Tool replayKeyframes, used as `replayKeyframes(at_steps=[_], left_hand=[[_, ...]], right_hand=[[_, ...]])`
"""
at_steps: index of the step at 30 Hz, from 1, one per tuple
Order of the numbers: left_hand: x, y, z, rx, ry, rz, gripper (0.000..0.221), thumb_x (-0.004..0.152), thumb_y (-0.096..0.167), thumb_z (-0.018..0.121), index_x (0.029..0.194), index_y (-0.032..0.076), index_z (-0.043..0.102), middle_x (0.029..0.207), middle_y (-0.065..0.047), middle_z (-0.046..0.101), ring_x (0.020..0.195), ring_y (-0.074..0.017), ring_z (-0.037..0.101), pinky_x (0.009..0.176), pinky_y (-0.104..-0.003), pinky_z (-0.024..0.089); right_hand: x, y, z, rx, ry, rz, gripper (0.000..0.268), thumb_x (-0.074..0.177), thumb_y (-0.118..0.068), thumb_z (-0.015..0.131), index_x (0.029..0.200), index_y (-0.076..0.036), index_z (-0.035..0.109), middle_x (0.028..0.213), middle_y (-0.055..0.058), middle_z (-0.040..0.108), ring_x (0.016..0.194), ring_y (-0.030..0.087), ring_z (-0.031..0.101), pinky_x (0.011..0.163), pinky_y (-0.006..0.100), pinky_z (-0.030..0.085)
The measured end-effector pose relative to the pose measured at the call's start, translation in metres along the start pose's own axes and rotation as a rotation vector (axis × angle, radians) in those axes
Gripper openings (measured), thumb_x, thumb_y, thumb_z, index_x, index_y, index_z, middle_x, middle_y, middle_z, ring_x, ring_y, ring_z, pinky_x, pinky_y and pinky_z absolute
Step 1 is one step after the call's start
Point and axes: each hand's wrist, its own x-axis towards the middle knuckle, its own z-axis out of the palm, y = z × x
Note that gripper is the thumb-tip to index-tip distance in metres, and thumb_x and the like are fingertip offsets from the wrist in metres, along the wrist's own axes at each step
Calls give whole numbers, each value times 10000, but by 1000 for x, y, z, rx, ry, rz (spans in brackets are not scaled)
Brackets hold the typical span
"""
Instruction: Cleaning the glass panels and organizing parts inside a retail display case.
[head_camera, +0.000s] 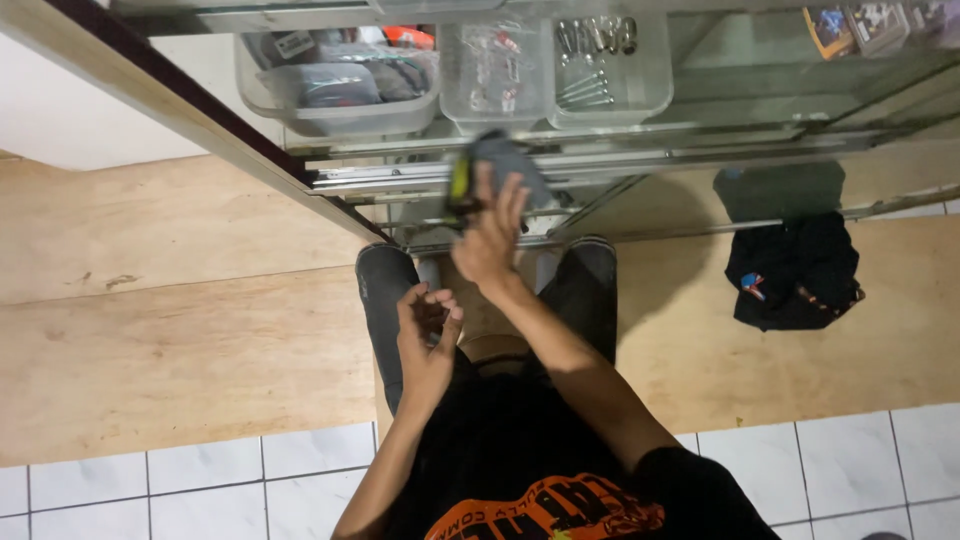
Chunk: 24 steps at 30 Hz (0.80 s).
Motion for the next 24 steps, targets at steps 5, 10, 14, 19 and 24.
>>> replayKeyframes(at_steps=[5, 10, 14, 19, 24], left_hand=[[6, 9, -1, 65, -26, -22, 498, 960, 67, 695, 1387, -22, 453, 1182, -119, 676, 1042, -170, 676, 867, -297, 583], [12, 3, -10, 119, -7, -74, 474, 964, 84, 692, 1367, -7, 461, 1143, -99, 691, 972, -165, 700, 807, -298, 587], [13, -17, -20, 116, 31, -91, 457, 954, 85, 689, 1350, 0, 479, 1136, -102, 706, 937, -196, 717, 810, -316, 596], [14, -32, -26, 138, 39, -47, 462, 965, 85, 704, 1349, -3, 463, 1152, -116, 709, 1009, -202, 723, 864, -321, 591], [20, -16, -18, 109, 40, -136, 463, 936, 97, 703, 1333, 6, 483, 1131, -112, 702, 959, -192, 725, 779, -322, 613]], right_hand=[[3, 11, -12, 18, -144, -44, 555, 758, -69, 670, 1313, -49, 662, 1712, 140, 162, 1554, 539, 76, 1224, 742, 70], [-7, 77, -39, -58, 61, -138, 470, 907, -138, 694, 1362, -39, 629, 1702, 113, 292, 1572, 484, 206, 1233, 733, 168], [-10, 127, -77, -116, 214, 34, 423, 987, -207, 597, 1376, -40, 588, 1621, 155, 414, 1538, 514, 265, 1224, 725, 184], [9, 128, -125, -297, 173, 264, 426, 984, -186, 607, 1398, -84, 594, 1543, 167, 483, 1490, 531, 315, 1160, 717, 180], [9, 89, -117, -213, 230, 49, 682, 775, -138, 627, 1441, -37, 516, 1562, 149, 439, 1485, 493, 292, 1162, 687, 230]])
